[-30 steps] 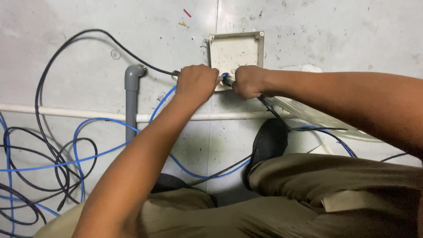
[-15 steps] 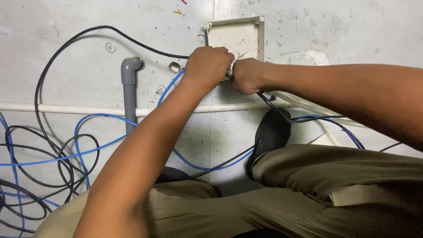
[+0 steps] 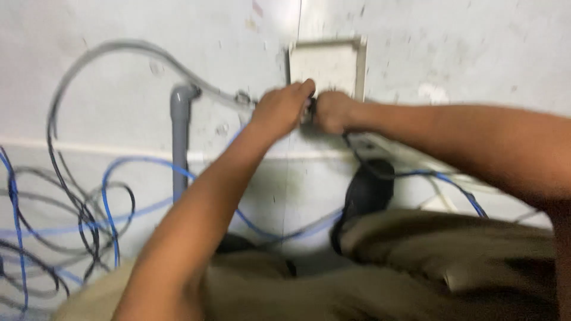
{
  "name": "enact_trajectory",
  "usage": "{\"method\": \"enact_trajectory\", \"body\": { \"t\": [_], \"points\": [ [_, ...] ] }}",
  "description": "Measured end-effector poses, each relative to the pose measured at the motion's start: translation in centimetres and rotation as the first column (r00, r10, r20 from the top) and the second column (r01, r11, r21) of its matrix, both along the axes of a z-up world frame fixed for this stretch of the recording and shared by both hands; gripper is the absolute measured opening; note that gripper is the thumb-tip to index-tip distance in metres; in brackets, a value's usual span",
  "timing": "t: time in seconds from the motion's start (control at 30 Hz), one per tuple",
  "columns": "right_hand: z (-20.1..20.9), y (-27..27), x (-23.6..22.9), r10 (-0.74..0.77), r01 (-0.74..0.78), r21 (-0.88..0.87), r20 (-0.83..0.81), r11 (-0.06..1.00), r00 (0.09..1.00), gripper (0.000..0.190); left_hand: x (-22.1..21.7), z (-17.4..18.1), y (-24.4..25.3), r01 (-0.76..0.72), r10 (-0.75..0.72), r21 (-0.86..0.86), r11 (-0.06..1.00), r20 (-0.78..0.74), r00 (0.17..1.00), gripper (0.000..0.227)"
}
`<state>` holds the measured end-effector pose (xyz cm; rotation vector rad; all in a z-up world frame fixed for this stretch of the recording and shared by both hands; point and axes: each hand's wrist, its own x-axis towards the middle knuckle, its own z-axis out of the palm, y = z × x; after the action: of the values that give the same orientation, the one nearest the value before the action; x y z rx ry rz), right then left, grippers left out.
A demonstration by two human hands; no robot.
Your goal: Pulling electrical and network cables through a junction box for installation.
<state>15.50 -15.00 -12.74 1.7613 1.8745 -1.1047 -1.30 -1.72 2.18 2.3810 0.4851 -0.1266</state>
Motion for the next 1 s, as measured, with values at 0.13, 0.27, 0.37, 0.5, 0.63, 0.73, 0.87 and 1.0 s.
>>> {"method": "enact_trajectory", "body": {
  "t": [0.13,0.27,0.37,0.5,0.63,0.73,0.87,1.0],
  "points": [
    [6.0,1.6,-1.2,-0.488,0.455,-0.192,-0.195,0.869,0.851,0.042,0.1,-2.4,0.3,-0.051,0.039,-0.139,0.989,-0.089,0.995,0.016],
    [6.6,2.5,-1.1,-0.186,0.186,-0.163,0.011,0.969,0.982,0.030,1.2,-4.7,-0.9,-0.144,0.143,-0.004,0.990,-0.103,0.984,0.019],
    [6.8,1.7,-1.7,-0.454,0.446,-0.090,-0.103,0.890,0.885,0.036,0.6,-1.8,-1.5,-0.117,0.116,-0.059,0.991,-0.019,0.993,0.022],
    [9.9,1.4,-2.0,-0.461,0.449,-0.117,-0.101,0.886,0.882,0.038,0.6,-1.0,-2.1,-0.134,0.134,-0.029,0.991,-0.010,0.991,0.023],
    [13.1,1.2,-1.6,-0.453,0.430,-0.157,-0.167,0.889,0.876,0.044,0.9,-1.5,-2.2,-0.144,0.143,-0.025,0.989,-0.036,0.989,0.022],
    [15.3,1.9,-1.9,-0.277,0.255,-0.144,-0.165,0.956,0.947,0.051,0.9,0.1,-1.9,-0.109,0.109,0.016,0.994,-0.048,0.993,0.021],
    [15.5,1.4,-1.7,-0.499,0.469,-0.200,-0.139,0.860,0.856,0.044,0.8,-0.9,-1.9,-0.092,0.092,-0.004,0.996,0.009,0.996,0.022],
    [12.0,1.9,0.4,0.067,-0.042,0.161,-0.152,0.986,0.986,0.036,2.1,0.4,-1.4,-0.334,0.287,-0.203,0.921,-0.228,0.930,0.047]
  ]
}}
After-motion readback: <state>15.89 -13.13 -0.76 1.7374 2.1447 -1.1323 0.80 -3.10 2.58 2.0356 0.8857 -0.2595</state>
